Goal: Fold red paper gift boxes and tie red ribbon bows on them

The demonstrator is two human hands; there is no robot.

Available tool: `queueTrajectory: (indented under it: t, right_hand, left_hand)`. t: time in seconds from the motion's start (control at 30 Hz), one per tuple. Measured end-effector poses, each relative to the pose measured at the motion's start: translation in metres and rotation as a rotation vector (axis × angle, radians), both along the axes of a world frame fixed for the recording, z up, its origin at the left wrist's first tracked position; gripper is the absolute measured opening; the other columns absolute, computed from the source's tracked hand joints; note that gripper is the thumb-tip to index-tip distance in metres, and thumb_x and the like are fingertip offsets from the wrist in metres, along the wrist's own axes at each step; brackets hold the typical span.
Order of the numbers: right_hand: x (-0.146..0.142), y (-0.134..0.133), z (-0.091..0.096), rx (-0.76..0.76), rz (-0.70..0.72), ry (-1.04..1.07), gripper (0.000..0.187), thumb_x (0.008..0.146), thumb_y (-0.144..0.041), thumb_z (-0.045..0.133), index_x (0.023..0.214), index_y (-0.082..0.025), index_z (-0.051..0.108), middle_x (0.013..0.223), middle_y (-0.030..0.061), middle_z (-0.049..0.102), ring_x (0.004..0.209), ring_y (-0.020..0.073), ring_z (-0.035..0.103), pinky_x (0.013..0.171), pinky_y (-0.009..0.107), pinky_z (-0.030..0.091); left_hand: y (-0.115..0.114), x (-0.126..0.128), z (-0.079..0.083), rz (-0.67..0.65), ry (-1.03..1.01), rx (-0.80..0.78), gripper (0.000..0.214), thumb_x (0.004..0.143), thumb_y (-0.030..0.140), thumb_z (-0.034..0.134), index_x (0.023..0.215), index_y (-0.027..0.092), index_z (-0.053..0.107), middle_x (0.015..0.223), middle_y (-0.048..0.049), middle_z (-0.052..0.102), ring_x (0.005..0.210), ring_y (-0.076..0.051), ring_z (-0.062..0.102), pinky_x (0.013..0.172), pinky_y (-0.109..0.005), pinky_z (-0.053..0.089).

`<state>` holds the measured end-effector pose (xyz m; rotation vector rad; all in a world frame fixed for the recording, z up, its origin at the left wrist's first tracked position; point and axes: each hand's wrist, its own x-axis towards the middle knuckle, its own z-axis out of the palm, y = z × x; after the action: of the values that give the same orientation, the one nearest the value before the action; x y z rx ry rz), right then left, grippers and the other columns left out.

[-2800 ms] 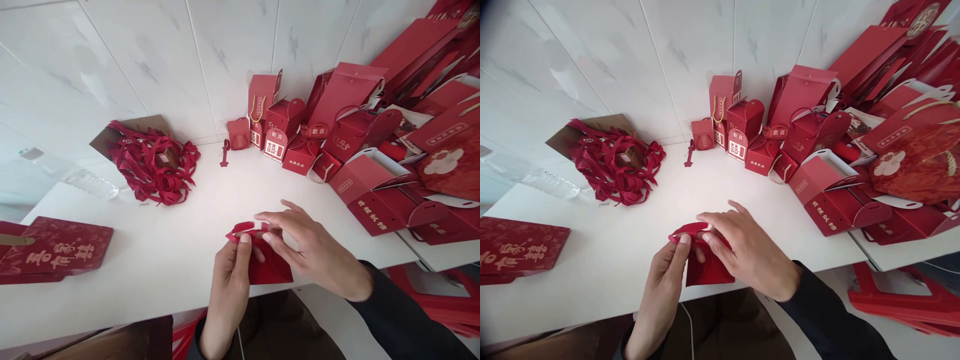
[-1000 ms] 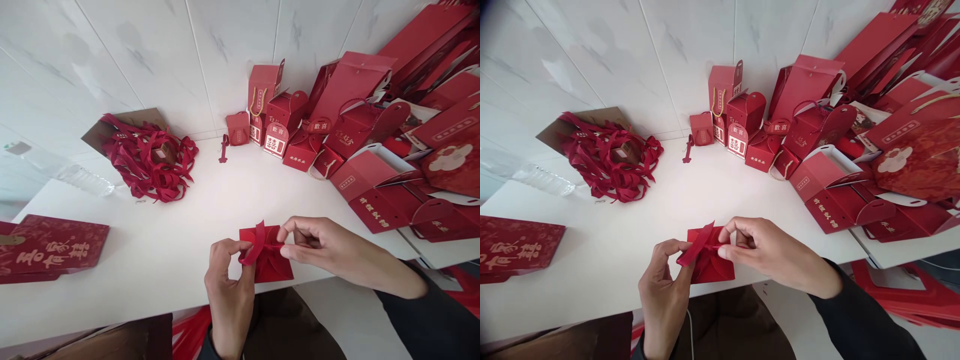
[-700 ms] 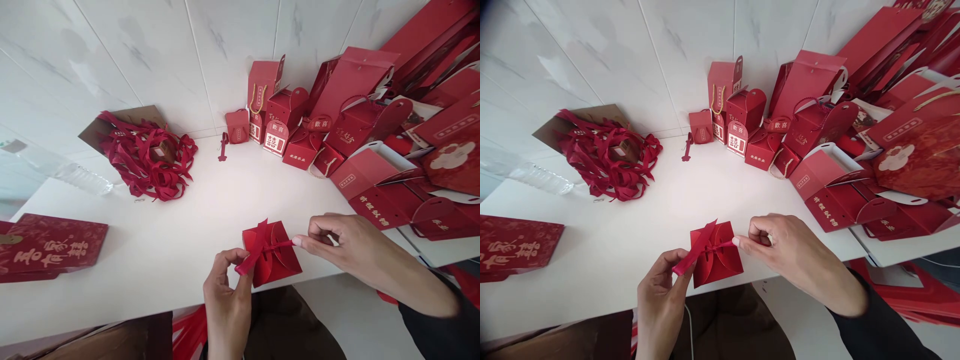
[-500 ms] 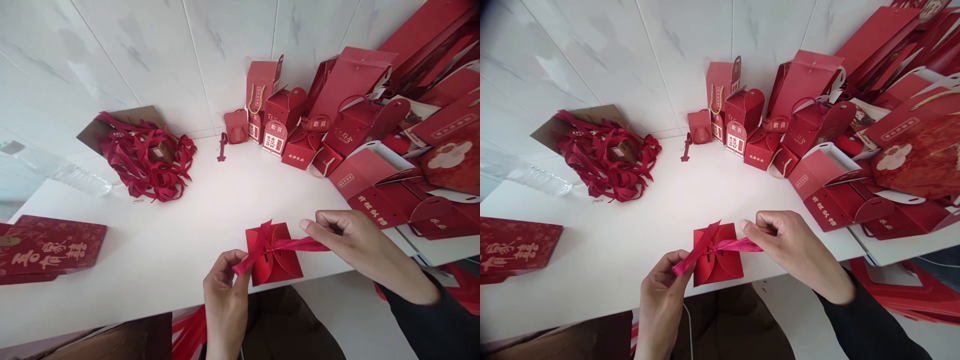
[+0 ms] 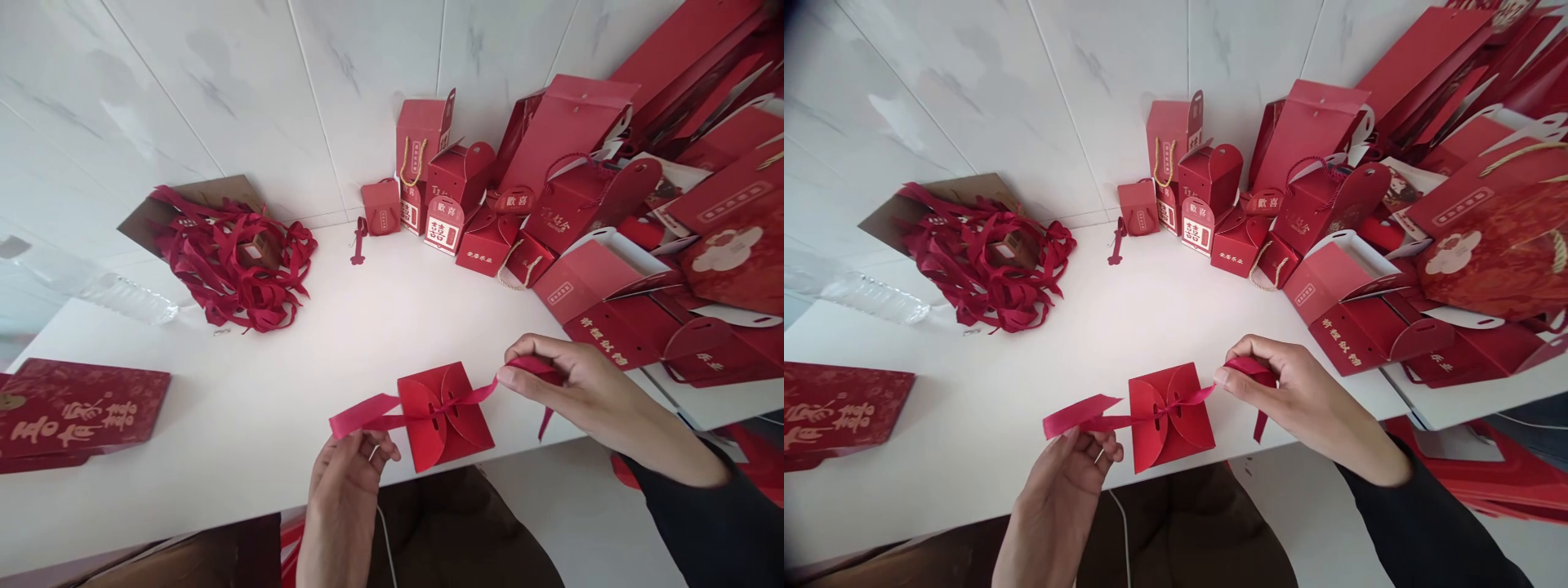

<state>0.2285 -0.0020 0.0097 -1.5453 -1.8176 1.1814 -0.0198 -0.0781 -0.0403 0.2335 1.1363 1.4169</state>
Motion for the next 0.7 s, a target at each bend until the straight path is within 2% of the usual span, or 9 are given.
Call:
queueTrajectory:
  t: [0.1, 0.2, 0.27, 0.33, 0.4, 0.43, 0.5, 0.6, 0.7]
  right_hand:
    - [0.003, -0.001, -0.004, 0.009, -0.018, -0.007, 0.038, 0.096, -0.059, 0.06, 0.087, -0.023, 0.069, 0.063, -0.0038, 0.05, 0.047, 0.011, 0.036, 0.041, 0.026, 0.031]
    - [0.005, -0.002, -0.01, 0.001, -0.058, -0.009, 0.039, 0.095, -0.06, 0.06, 0.088, -0.024, 0.071, 0.061, -0.0043, 0.052, 0.042, 0.0099, 0.033, 0.039, 0.026, 0.029]
    - [0.006, -0.003, -0.014, 0.005, -0.078, -0.003, 0.039, 0.095, -0.061, 0.062, 0.088, -0.024, 0.072, 0.069, -0.0018, 0.06, 0.048, 0.0117, 0.045, 0.045, 0.026, 0.039]
    - [0.006, -0.003, -0.017, 0.034, -0.087, -0.006, 0.04, 0.094, -0.062, 0.062, 0.087, -0.024, 0.072, 0.082, 0.0014, 0.067, 0.065, 0.0161, 0.059, 0.057, 0.028, 0.048]
    - [0.007, -0.003, -0.018, 0.075, -0.088, -0.037, 0.041, 0.094, -0.064, 0.061, 0.087, -0.025, 0.073, 0.091, 0.0037, 0.069, 0.079, 0.0198, 0.064, 0.066, 0.029, 0.05]
    - [0.008, -0.004, -0.018, 0.095, -0.093, -0.06, 0.042, 0.095, -0.064, 0.059, 0.088, -0.025, 0.073, 0.093, 0.0044, 0.069, 0.08, 0.0207, 0.064, 0.065, 0.03, 0.05]
    - [0.008, -0.004, -0.017, 0.119, -0.111, -0.102, 0.042, 0.095, -0.064, 0.057, 0.09, -0.025, 0.072, 0.094, 0.0055, 0.07, 0.077, 0.0213, 0.064, 0.061, 0.031, 0.049]
    - [0.006, -0.004, -0.014, 0.157, -0.133, -0.145, 0.04, 0.096, -0.062, 0.056, 0.095, -0.025, 0.07, 0.098, 0.0065, 0.071, 0.077, 0.0215, 0.065, 0.054, 0.03, 0.047]
    - [0.005, -0.007, -0.011, 0.136, -0.105, -0.157, 0.037, 0.097, -0.06, 0.056, 0.099, -0.026, 0.068, 0.091, 0.0039, 0.07, 0.065, 0.0179, 0.061, 0.049, 0.028, 0.045]
  left_hand:
    - [-0.002, -0.001, 0.001, -0.01, -0.002, 0.033, 0.025, 0.075, 0.038, 0.085, 0.075, 0.017, 0.073, 0.084, -0.0045, 0.065, 0.077, -0.017, 0.062, 0.071, -0.031, 0.059]
    - [0.001, -0.002, 0.002, 0.099, -0.108, 0.011, 0.015, 0.079, 0.031, 0.082, 0.08, 0.021, 0.071, 0.091, -0.0021, 0.065, 0.08, -0.017, 0.064, 0.07, -0.031, 0.061]
    - [0.006, -0.002, 0.003, 0.167, -0.224, -0.079, 0.009, 0.085, 0.025, 0.074, 0.08, 0.021, 0.068, 0.09, -0.0018, 0.065, 0.081, -0.017, 0.065, 0.07, -0.031, 0.062]
    - [0.011, -0.001, 0.005, 0.201, -0.337, -0.225, 0.013, 0.091, 0.02, 0.064, 0.079, 0.02, 0.067, 0.087, -0.003, 0.065, 0.079, -0.017, 0.067, 0.07, -0.031, 0.062]
    - [0.015, 0.001, 0.006, 0.213, -0.386, -0.324, 0.018, 0.094, 0.016, 0.058, 0.079, 0.019, 0.066, 0.087, -0.0041, 0.067, 0.079, -0.017, 0.069, 0.072, -0.031, 0.062]
    - [0.016, 0.001, 0.007, 0.204, -0.374, -0.319, 0.018, 0.095, 0.016, 0.057, 0.08, 0.019, 0.067, 0.089, -0.0047, 0.069, 0.083, -0.017, 0.07, 0.074, -0.031, 0.061]
    - [0.015, 0.002, 0.008, 0.155, -0.282, -0.215, 0.017, 0.095, 0.022, 0.058, 0.083, 0.021, 0.07, 0.098, -0.0057, 0.072, 0.094, -0.019, 0.07, 0.079, -0.032, 0.06]
    - [0.011, 0.002, 0.007, -0.001, 0.002, -0.05, 0.023, 0.094, 0.04, 0.063, 0.098, 0.022, 0.076, 0.116, -0.0085, 0.072, 0.109, -0.023, 0.067, 0.086, -0.033, 0.057]
    - [0.008, 0.001, 0.01, -0.118, 0.386, -0.027, 0.037, 0.089, 0.055, 0.067, 0.106, 0.024, 0.079, 0.115, -0.0081, 0.073, 0.101, -0.023, 0.065, 0.084, -0.033, 0.053]
